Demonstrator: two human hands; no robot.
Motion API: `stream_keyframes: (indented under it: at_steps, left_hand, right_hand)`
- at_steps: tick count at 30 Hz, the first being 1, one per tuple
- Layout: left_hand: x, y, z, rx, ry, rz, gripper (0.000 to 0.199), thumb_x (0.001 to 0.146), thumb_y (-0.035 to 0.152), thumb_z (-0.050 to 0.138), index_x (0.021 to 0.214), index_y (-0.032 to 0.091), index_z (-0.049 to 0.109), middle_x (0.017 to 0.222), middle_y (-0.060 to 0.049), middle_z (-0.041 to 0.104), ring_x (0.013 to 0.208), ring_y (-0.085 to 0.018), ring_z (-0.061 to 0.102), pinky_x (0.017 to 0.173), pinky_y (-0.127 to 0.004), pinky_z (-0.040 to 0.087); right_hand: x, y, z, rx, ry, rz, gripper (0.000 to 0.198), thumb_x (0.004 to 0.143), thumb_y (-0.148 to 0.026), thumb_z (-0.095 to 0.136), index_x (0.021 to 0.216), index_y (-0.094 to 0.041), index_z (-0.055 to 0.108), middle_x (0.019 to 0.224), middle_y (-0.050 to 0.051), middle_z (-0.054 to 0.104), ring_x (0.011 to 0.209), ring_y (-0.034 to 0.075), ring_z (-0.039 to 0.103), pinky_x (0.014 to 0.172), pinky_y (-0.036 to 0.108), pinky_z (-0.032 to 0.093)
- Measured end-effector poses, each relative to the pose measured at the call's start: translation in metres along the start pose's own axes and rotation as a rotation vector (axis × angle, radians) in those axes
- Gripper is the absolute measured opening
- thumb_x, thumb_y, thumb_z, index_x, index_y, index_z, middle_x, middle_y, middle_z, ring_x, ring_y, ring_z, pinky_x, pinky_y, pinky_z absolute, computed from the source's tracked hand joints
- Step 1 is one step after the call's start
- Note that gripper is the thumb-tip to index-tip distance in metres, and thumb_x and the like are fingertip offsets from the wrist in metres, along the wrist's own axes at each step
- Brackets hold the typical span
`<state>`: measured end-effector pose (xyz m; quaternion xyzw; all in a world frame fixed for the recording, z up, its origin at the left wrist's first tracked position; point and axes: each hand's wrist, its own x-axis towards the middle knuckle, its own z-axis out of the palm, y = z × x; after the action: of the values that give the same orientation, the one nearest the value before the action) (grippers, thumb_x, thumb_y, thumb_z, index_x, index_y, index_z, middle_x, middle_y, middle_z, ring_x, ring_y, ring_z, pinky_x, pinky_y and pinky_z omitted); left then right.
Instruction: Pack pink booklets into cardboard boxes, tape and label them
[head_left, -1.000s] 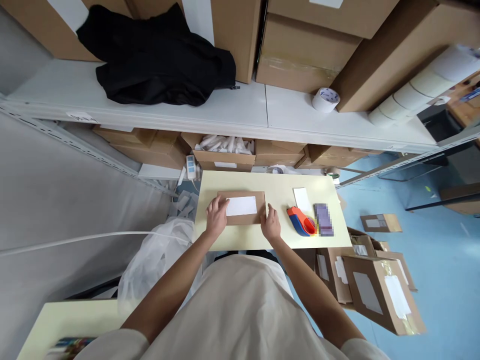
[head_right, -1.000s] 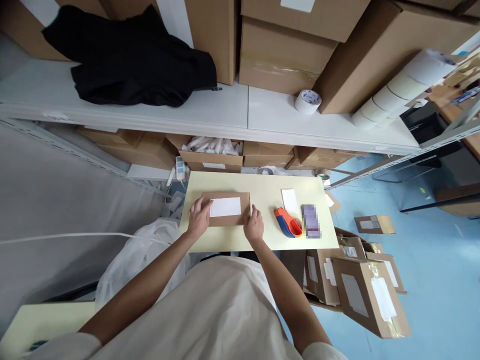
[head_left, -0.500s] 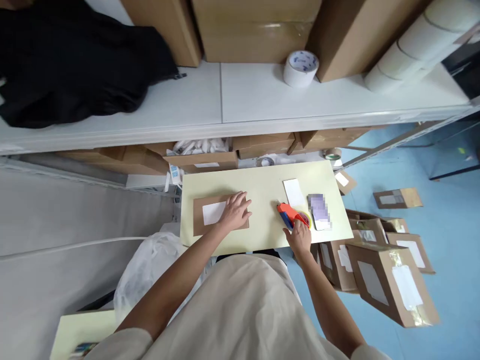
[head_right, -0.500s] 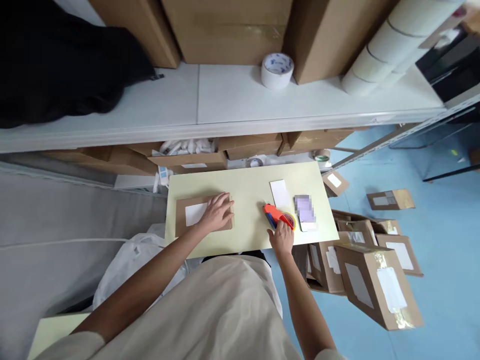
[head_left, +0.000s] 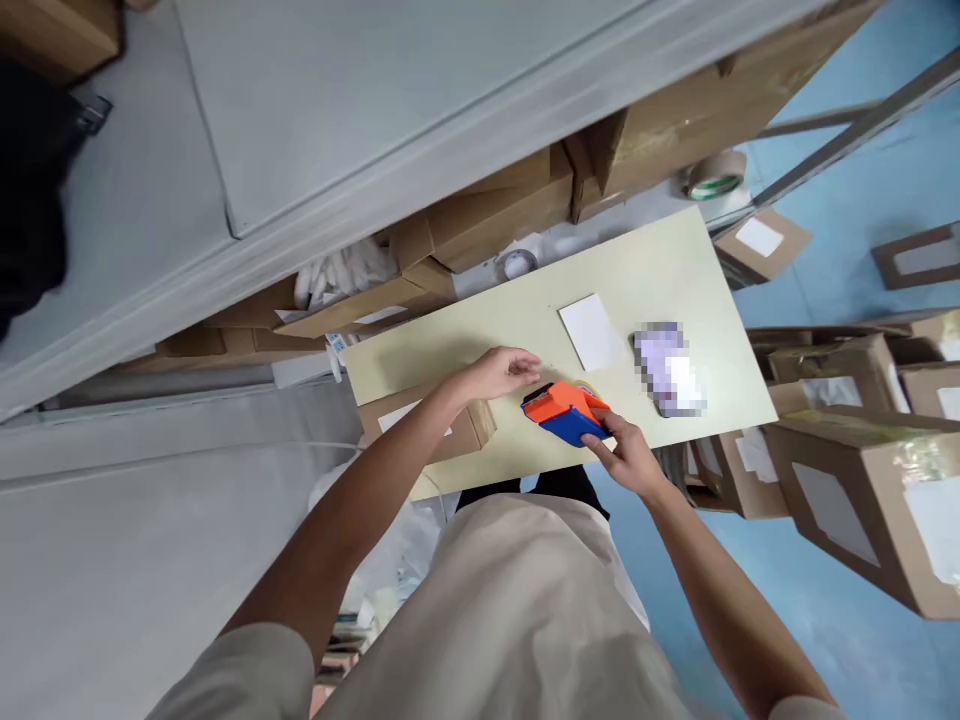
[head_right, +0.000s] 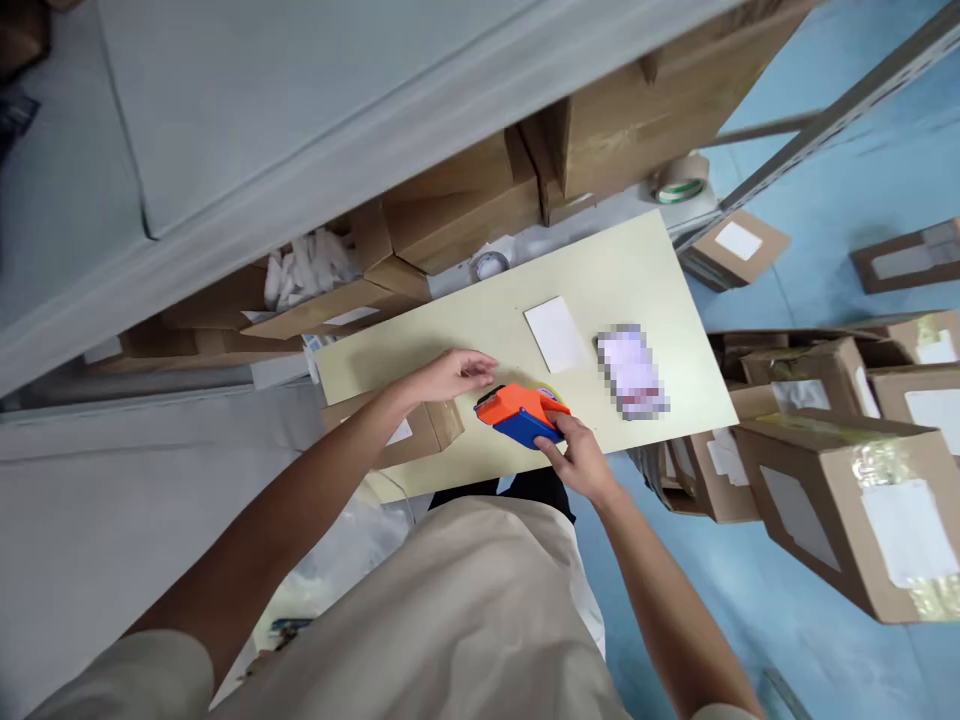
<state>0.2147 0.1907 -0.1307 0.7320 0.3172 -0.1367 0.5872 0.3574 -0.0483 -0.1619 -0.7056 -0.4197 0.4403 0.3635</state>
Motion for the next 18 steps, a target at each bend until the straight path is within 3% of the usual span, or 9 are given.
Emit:
stream_keyframes:
  at_steps: [3,8,13,18]
  left_hand:
    - [-0.005,0.010,-0.006,0.027,-0.119,-0.005,0.024,0.083,0.035,0.054,0.083,0.014,0.064,0.075,-0.002,0.065,0.068,-0.012,0.058,0.064,-0.025,0.046]
    - [-0.016,0.037,-0.012,0.337,-0.094,0.016,0.020,0.081,0.029,0.051,0.067,0.016,0.058,0.061,0.001,0.056,0.056,-0.010,0.047,0.053,-0.023,0.035]
    - [-0.013,0.042,-0.015,0.435,-0.098,-0.015,0.022,0.077,0.034,0.057,0.063,0.017,0.056,0.059,0.000,0.055,0.054,-0.011,0.045,0.053,-0.024,0.033]
    - [-0.006,0.033,-0.013,0.393,-0.269,-0.158,0.025,0.075,0.040,0.058,0.067,0.017,0.060,0.056,0.000,0.055,0.054,-0.011,0.049,0.057,-0.024,0.037]
  right_hand:
    - [-0.003,-0.004,0.004,0.175,-0.033,0.007,0.044,0.084,-0.047,0.054,0.116,-0.017,0.058,0.109,0.011,0.066,0.089,0.023,0.062,0.081,0.036,0.049]
    - [-0.012,-0.010,0.030,0.367,0.020,0.112,0.041,0.081,-0.050,0.058,0.105,-0.017,0.059,0.087,0.005,0.065,0.073,0.018,0.058,0.067,0.031,0.048]
    - [-0.019,-0.018,0.065,0.629,0.168,0.274,0.040,0.077,-0.056,0.061,0.089,-0.018,0.058,0.074,0.001,0.059,0.064,0.015,0.053,0.057,0.026,0.043]
    - [-0.017,-0.018,0.081,0.759,0.194,0.293,0.042,0.073,-0.060,0.063,0.080,-0.019,0.059,0.070,0.000,0.058,0.062,0.013,0.051,0.055,0.024,0.041]
